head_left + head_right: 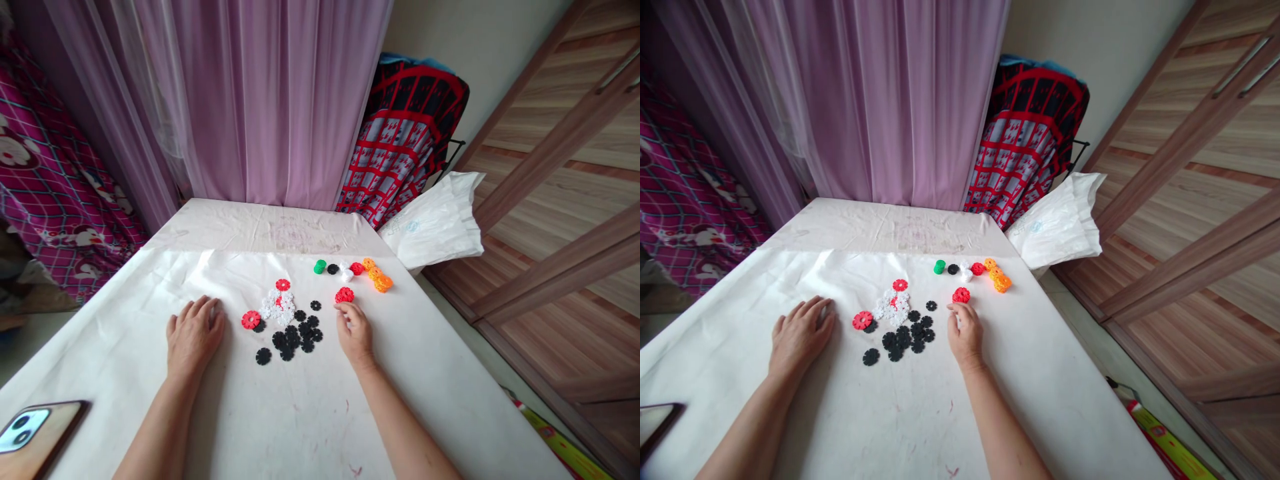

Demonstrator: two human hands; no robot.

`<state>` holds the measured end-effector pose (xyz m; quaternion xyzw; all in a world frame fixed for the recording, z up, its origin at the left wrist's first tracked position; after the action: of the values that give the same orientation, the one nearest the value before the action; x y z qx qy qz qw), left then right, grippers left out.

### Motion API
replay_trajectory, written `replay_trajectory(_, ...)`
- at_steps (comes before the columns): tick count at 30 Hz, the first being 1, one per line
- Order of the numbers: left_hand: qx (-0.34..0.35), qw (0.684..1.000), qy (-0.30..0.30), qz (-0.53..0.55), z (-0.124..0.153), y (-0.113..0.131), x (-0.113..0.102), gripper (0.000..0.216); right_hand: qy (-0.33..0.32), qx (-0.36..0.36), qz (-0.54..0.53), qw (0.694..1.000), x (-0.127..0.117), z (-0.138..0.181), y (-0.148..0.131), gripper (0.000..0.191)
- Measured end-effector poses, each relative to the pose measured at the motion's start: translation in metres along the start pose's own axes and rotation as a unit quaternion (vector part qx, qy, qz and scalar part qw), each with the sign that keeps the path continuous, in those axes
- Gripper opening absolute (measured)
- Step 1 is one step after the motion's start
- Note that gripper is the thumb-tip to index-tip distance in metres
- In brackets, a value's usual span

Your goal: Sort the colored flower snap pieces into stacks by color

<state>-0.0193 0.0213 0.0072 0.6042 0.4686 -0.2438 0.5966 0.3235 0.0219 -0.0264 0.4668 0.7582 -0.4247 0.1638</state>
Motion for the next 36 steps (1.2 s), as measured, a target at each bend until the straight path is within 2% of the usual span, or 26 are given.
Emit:
replay_trajectory(3,-0.006,1.0,-0.005,0.002,0.001,0.001,0.0,0.047,-0.073,-0.123,0.026,0.989,0.015,-0.001,-0.043,0.033)
replay_trajectory(5,-0.008,1.0,-0.007,0.003,0.001,0.002,-0.001,0.047,-0.124,-0.17,0.054,0.976,0.023,-0.005,-0.066,0.038)
replay_trajectory(9,-0.005,1.0,-0.005,0.009,0.001,0.001,-0.001,0.046,-0.234,-0.217,0.094,0.943,0.032,-0.008,-0.092,0.045)
replay_trajectory(12,-0.008,1.0,-0.003,0.01,0.001,0.001,0.0,0.046,-0.277,-0.221,0.1,0.93,0.028,-0.004,-0.092,0.041)
replay_trajectory(14,-0.008,1.0,0.002,0.011,0.001,0.001,0.001,0.045,-0.265,-0.206,0.101,0.937,0.023,0.001,-0.084,0.037)
replay_trajectory(17,-0.005,1.0,0.008,0.012,0.002,0.001,0.002,0.044,-0.204,-0.186,0.091,0.957,0.015,0.007,-0.068,0.027)
replay_trajectory(20,-0.003,1.0,0.005,0.011,0.002,0.0,0.002,0.044,-0.128,-0.155,0.071,0.977,0.013,0.008,-0.054,0.026)
replay_trajectory(23,-0.003,1.0,0.008,0.008,0.001,-0.001,0.002,0.044,-0.09,-0.117,0.075,0.986,0.016,0.006,-0.049,0.024)
replay_trajectory(27,0.0,1.0,0.007,0.006,0.001,-0.001,0.002,0.045,-0.102,-0.076,0.106,0.986,0.019,0.004,-0.051,0.016)
replay_trajectory(30,0.0,1.0,0.004,0.007,0.0,0.0,0.001,0.046,-0.13,-0.051,0.126,0.982,0.018,0.004,-0.054,0.019)
replay_trajectory(36,-0.006,1.0,-0.004,0.0,0.0,0.001,0.001,0.048,-0.161,-0.061,0.118,0.978,0.014,0.004,-0.053,0.023)
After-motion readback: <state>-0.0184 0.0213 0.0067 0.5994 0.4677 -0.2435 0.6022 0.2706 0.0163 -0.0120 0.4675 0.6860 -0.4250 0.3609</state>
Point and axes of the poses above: each hand's wrist, its own z-axis away from the middle knuckle, its own x-axis out of the palm, y = z × x, the point moved 1 cm from there along -z, towards the middle knuckle, and after that the axes turned 10 degrees about z, right-handed, at the moved point
